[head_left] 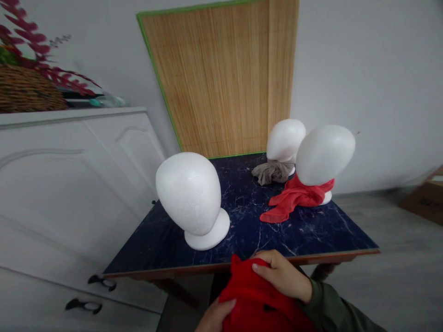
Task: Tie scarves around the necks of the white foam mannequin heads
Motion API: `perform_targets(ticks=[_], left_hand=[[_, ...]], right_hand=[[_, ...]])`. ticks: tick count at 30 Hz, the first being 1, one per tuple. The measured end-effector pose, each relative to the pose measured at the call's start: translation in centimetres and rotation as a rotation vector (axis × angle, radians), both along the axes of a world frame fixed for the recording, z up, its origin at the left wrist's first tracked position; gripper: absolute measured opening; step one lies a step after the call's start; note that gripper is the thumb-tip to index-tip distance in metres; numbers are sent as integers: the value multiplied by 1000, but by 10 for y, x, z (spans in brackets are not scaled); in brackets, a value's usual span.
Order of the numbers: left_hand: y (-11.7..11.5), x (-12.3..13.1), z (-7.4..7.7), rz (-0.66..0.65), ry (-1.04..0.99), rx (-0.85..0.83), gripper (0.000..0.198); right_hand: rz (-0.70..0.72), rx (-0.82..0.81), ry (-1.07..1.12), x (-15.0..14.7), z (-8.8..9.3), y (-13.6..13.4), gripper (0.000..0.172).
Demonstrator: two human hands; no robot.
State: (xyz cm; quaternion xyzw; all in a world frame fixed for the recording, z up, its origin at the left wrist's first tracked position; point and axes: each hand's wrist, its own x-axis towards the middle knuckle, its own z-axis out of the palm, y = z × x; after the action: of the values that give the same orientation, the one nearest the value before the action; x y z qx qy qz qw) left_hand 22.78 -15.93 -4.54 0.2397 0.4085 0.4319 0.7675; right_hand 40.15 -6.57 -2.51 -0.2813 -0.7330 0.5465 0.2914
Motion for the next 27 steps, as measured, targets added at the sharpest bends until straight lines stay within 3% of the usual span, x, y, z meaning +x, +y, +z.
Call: perform_targets(ticks=[3,7,10,12,15,18,20,22,24,27], left_hand=[[4,-2,4,106,-192,-5,36],[5,2,14,80,-234,-121,35],[6,0,16,180,-194,-125,30],[6,-8,16,292,-133,-106,25],[4,-28,17,367,9,-93,21],[-1,-44,22,181,107,25,32],[-2,-44,26,-41,207,162,44],[-1,-34,30,-173,365,286,60],[2,-21,33,-173,502,358,70],[6,-9,35,-131,559,397,54]], right_hand=[[-4,-161,31,-1,-11,3,46],[-19,-254,25,-5,-22,-4,50],[254,-195,-40,-6,-33,-16,46],[337,-129,-192,-4,-39,-21,36],[128,-19,-374,2,-38,-17,7],[8,50,-236,7,-18,-7,14],[68,-31,-79,6,0,-5,14],[214,-193,7,-1,16,-9,17],[368,-251,37,-13,24,-18,14],[419,-211,70,-32,20,-29,11]])
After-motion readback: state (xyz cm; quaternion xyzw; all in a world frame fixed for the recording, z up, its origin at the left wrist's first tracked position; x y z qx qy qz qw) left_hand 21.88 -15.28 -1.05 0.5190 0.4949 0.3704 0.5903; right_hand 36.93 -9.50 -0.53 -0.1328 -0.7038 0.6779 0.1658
